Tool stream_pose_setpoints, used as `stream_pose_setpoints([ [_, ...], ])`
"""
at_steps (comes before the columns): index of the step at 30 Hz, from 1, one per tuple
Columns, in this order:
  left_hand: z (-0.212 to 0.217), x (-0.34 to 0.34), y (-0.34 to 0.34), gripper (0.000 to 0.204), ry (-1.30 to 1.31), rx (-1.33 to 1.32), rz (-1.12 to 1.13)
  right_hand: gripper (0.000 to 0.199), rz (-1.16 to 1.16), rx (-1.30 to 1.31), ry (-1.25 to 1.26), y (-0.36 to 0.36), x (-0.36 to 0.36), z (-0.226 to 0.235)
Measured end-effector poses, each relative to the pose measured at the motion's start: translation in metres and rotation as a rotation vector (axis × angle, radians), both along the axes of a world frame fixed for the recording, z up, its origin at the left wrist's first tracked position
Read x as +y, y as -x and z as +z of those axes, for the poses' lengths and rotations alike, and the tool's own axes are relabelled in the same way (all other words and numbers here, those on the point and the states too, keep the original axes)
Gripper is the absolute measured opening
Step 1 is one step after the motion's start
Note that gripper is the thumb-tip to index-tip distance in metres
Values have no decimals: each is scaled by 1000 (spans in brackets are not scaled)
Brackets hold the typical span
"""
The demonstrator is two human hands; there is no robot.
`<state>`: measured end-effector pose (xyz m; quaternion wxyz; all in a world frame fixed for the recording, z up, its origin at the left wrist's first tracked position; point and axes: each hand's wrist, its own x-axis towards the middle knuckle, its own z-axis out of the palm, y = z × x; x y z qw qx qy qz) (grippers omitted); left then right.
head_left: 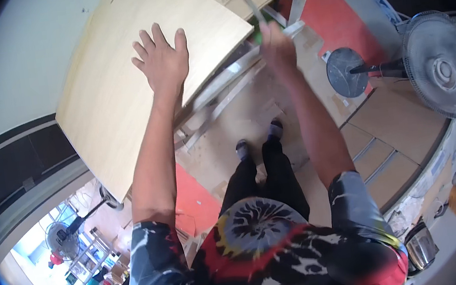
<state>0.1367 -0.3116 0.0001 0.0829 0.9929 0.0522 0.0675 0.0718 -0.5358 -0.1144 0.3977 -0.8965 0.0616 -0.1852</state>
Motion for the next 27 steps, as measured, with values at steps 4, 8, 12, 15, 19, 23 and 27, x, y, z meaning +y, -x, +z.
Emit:
stream_pose_setpoints([
  [4, 1, 6, 1, 76, -18, 20, 40, 22, -6, -79, -49, 35, 17, 16],
  [8, -1, 7, 5, 75, -5, -29, 3, 22, 132, 39, 1, 75, 37, 2],
  [12, -4, -1, -1, 76, -51, -24, -14, 22, 58, -38, -23, 7, 15, 18],
  [15, -2, 5, -2, 76, -20, -14, 9, 21, 46, -46, -31, 51, 29, -7],
  [19, -4, 6, -2, 76, -43, -3, -6, 24, 150, 70, -8, 43, 30, -8],
  [23, -4, 2, -3, 76, -50, -17, -46, 22, -99, -43, -118, -24, 8, 27],
  [27, -5, 6, 1, 75, -54, 15, 2, 20, 172, -36, -74, 71, 41, -9],
])
